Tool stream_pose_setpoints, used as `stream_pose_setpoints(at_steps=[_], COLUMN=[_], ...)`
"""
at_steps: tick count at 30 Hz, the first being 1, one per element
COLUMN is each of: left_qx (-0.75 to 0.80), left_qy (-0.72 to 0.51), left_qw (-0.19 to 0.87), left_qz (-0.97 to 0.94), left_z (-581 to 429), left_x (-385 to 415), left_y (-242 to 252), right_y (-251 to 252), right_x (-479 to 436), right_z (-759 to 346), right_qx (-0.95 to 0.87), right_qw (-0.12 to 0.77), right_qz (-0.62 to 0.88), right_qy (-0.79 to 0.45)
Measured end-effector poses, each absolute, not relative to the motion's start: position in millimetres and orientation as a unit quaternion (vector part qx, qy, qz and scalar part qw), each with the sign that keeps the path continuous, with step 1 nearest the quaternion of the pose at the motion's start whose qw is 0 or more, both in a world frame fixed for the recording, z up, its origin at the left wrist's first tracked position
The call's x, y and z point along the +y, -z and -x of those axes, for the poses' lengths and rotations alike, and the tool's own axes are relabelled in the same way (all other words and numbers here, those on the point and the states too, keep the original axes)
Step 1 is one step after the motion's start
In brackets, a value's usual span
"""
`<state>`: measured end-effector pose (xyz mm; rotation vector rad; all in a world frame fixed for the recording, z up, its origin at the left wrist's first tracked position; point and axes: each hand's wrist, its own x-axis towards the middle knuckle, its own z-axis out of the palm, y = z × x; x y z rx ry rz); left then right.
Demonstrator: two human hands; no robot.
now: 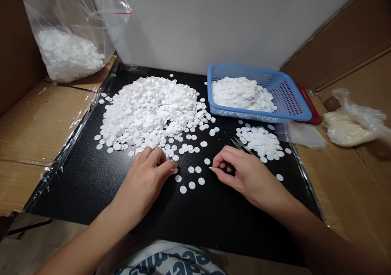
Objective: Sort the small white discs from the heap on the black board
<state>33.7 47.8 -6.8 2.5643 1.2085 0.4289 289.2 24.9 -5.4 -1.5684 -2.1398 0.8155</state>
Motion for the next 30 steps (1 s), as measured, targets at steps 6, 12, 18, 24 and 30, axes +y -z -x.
stream_pose_setpoints(at_steps=[6, 12, 18, 24, 30], left_qx=[0.433, 0.450, 0.491, 0.517, 0.505], left_qy=[-0.158, -0.183, -0.153, -0.160, -0.192], left_qw=[0.172, 0.247, 0.250, 0.212, 0.210], left_qz=[-0.871, -0.839, -0.820, -0.813, -0.815], left_z=[-30, -17, -14, -12, -2], left_x=[50, 39, 28, 22, 21], left_y=[5, 0, 9, 15, 16], right_y=[-1, -3, 8, 7, -5], right_x=[22, 26, 37, 50, 52], right_z=[-290, -267, -228, -214, -223], right_qx=[-0.796, -0.805, -0.846, -0.832, -0.811], right_qw=[0.114, 0.182, 0.184, 0.137, 0.079], right_qz=[0.511, 0.493, 0.437, 0.467, 0.504], right_qy=[-0.303, -0.276, -0.242, -0.266, -0.287])
